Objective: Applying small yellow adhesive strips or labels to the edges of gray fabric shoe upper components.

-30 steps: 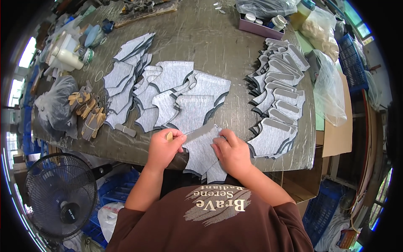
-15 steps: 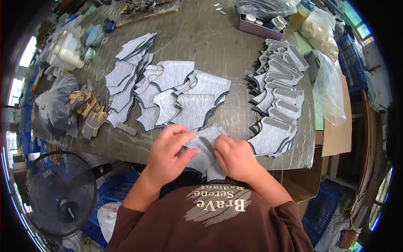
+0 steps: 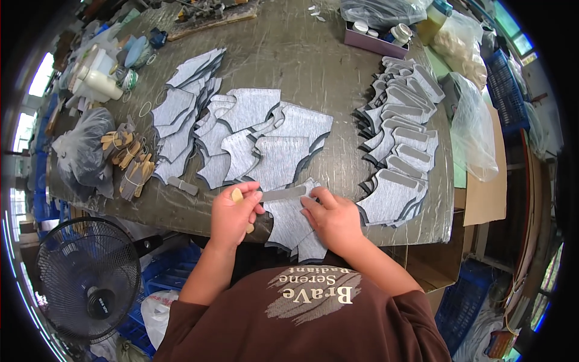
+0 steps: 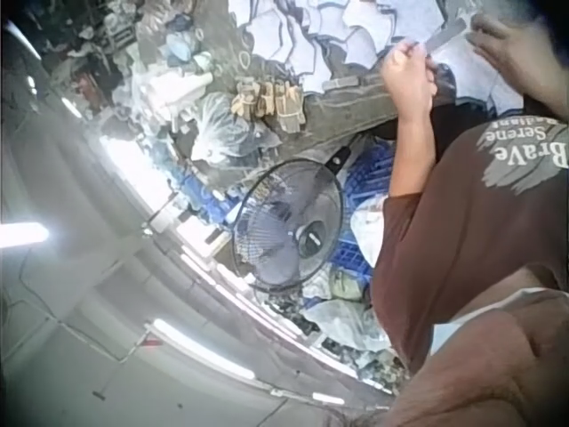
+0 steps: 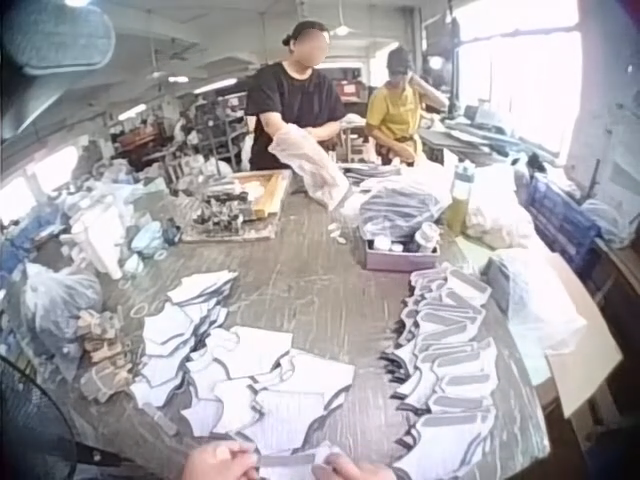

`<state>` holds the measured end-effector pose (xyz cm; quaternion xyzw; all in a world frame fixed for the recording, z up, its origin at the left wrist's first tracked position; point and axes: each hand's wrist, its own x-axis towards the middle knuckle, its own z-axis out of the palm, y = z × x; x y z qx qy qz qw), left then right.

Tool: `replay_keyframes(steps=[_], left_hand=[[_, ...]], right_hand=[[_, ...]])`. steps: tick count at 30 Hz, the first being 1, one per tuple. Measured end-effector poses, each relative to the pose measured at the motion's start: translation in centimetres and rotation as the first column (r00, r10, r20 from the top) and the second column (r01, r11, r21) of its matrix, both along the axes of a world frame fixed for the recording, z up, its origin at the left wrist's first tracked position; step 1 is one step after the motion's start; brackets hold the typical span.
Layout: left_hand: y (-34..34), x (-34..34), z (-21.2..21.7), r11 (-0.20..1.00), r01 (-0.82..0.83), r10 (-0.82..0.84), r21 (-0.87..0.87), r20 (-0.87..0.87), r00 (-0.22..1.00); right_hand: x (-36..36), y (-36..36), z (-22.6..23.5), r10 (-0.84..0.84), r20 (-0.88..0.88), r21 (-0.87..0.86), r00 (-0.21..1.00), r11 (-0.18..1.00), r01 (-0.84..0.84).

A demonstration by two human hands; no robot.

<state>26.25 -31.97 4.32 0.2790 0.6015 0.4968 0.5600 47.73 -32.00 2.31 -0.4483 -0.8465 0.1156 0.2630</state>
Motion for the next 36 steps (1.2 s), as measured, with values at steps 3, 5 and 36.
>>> replay_keyframes(steps=[3,5,36], left_hand=[[-0.08,-0.02,-0.85,0.99,0.105,-0.105,-0.096,0.011,0.994],[-0.1,-0.03,-0.91,0.987,0.118,-0.12,-0.109,-0.012,0.993],[0.16,0.62,-0.82,0.957,0.248,-0.282,-0.152,-0.274,0.92]], right_hand=[[-0.14,-0.28,-0.8,-0.017,0.017,0.02,1.0,1.0,0.017],[-0.19,-0.26,-0.84,-0.012,0.009,0.022,1.0,1.0,0.012],[-0.2,-0.13,-0.75,-0.017,0.073,0.064,0.997,0.998,0.013]])
